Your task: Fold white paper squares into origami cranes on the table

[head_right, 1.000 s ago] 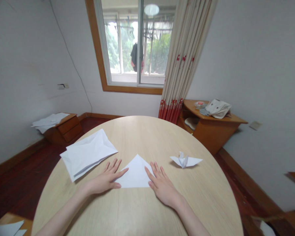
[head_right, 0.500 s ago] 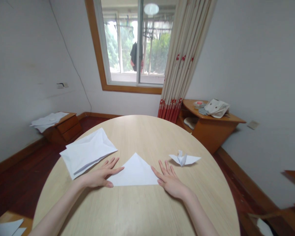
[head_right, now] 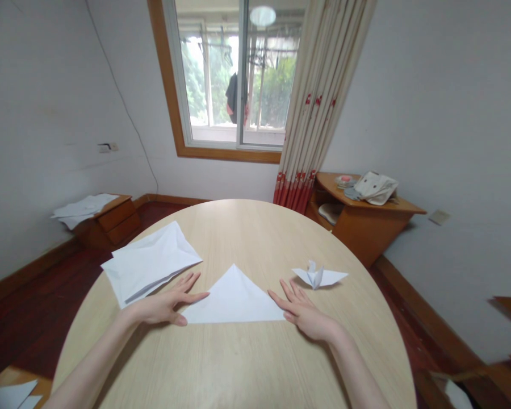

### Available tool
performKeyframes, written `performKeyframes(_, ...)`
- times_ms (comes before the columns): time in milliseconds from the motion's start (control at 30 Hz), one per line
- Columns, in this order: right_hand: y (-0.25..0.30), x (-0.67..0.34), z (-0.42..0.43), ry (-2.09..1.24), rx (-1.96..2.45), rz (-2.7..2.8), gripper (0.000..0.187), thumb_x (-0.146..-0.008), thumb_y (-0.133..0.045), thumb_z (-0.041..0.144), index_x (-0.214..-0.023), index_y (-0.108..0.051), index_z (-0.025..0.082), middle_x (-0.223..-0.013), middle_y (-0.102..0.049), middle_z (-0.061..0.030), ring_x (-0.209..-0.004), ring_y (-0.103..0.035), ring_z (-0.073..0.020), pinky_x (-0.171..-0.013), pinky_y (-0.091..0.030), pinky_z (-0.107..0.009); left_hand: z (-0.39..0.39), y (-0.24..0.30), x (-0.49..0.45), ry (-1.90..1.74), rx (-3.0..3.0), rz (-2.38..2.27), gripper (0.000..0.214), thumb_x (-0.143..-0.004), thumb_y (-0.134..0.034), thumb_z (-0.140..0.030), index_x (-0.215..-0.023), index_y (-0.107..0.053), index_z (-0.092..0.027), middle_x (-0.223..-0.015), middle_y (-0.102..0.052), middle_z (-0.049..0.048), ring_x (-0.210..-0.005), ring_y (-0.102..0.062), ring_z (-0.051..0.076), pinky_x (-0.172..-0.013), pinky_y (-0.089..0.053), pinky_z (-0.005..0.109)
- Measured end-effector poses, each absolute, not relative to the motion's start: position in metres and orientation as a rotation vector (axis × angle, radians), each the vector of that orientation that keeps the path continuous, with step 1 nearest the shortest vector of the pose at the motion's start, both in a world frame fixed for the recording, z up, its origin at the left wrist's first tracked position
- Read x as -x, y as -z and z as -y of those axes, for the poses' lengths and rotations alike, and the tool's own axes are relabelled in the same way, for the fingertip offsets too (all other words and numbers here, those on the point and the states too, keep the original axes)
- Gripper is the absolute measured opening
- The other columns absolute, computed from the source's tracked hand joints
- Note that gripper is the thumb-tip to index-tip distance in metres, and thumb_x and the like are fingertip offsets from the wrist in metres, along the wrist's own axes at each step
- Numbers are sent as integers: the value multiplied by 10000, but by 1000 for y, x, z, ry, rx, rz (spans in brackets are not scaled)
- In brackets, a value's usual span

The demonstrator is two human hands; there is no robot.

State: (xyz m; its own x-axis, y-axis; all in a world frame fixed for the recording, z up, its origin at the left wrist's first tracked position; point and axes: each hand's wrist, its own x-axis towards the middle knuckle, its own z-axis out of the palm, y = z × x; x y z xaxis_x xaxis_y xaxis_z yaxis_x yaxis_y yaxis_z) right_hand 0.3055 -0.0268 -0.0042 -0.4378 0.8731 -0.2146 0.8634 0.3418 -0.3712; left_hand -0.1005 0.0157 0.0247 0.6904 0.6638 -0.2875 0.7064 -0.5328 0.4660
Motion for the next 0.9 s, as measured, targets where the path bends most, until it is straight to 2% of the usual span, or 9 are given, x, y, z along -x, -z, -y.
performKeyframes(200,-7,-305,26,-712,1708,2523,620,-897,-475,241,-1464,-240,326,-1554,-90,-32,-1419,-25,-242,-1141,-118,-502,-16,-25,103,121,-2347,-1067,727,-798,-700,-349,-1414,-320,-420,-1550,117,5,-1387,111,365,-1110,-51,567)
performKeyframes(400,-12,-301,27,-701,1710,2500,628,-864,-491,207,-1452,-298,318,-1549,-126,-18,-1422,-66,-253,-1143,-144,-494,-15,-24,101,140,-2366,-1091,761,-807,-687,-300,-1436,-272,-403,-1546,117,16,-1388,120,348,-1111,-42,565)
performKeyframes(533,-10,-300,28,-732,1749,2459,662,-847,-487,195,-1463,-273,306,-1551,-114,-8,-1424,-51,-249,-1149,-115,-493,-15,-24,100,124,-2351,-1094,843,-784,-698,-287,-1464,-207,-366,-1537,124,48,-1386,128,344,-1112,-31,559)
performKeyframes(700,0,-295,31,-705,1799,2422,629,-884,-410,201,-1483,-226,249,-1552,-87,-27,-1421,-26,-248,-1157,-86,-490,-15,-27,99,134,-2309,-1093,892,-739,-713,-274,-1478,-214,-292,-1530,115,90,-1385,123,355,-1112,-16,557)
performKeyframes(900,6,-285,37,-538,1763,2371,658,-841,-331,75,-1475,-268,240,-1545,-174,-10,-1419,-64,-235,-1156,-155,-494,-4,-42,87,117,-2261,-1212,882,-714,-702,-318,-1473,-264,-222,-1537,58,122,-1400,74,332,-1132,-66,510)
